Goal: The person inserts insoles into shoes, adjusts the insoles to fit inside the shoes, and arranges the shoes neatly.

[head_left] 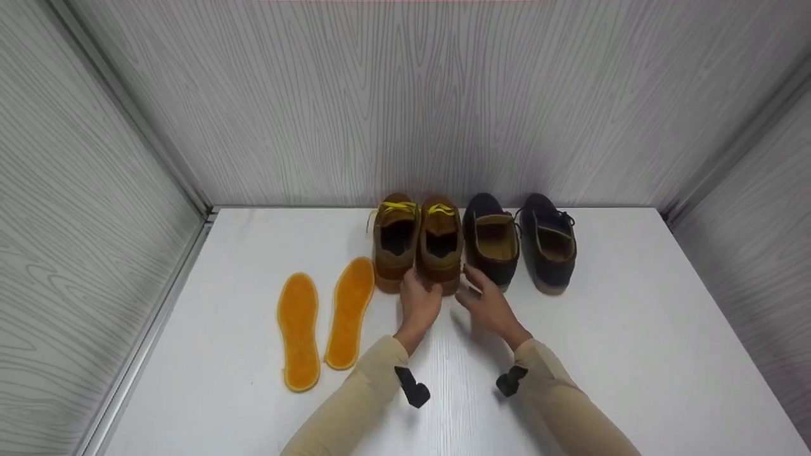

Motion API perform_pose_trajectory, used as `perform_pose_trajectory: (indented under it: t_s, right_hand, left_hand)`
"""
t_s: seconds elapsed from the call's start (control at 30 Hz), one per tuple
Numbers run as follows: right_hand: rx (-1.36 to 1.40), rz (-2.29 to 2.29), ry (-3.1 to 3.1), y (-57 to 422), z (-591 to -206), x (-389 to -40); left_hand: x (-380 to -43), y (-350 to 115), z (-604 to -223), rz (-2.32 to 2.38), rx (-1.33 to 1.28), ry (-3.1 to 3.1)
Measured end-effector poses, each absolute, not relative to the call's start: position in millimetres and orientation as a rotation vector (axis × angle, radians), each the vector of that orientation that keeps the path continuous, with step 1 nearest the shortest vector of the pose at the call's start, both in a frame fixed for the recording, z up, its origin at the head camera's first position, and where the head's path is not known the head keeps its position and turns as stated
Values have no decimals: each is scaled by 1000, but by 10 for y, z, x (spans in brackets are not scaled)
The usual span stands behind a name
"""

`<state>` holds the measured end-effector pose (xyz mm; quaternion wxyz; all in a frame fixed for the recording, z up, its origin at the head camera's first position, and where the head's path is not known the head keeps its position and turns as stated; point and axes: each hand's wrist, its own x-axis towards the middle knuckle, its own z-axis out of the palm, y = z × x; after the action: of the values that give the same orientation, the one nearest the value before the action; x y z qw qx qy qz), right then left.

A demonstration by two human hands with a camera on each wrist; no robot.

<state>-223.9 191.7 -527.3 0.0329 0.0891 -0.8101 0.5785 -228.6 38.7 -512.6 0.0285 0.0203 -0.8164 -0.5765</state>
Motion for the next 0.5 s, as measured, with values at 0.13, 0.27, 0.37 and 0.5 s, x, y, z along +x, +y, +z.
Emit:
perform_pose_trajectory:
  t_s: [0.13, 0.27, 0.37, 0.5]
  right_hand:
    - [275, 1684, -2295, 1970, -5092, -1969]
    - [102, 1571, -2212, 2180, -5157, -1892]
    - [-50, 1593, -2198, 2388, -5296, -1944]
    - [-118, 1684, -2283, 2561, -5365, -2021]
  left_hand:
    - [-2159, 477, -5084, -1911, -74, -2385]
    - [-2103, 530, -5091, -2061, -388, -2437]
    - [-2123, 556, -5120, -2111, -518, -2487]
    - [-2208, 616, -5175, -2159, -559, -2502]
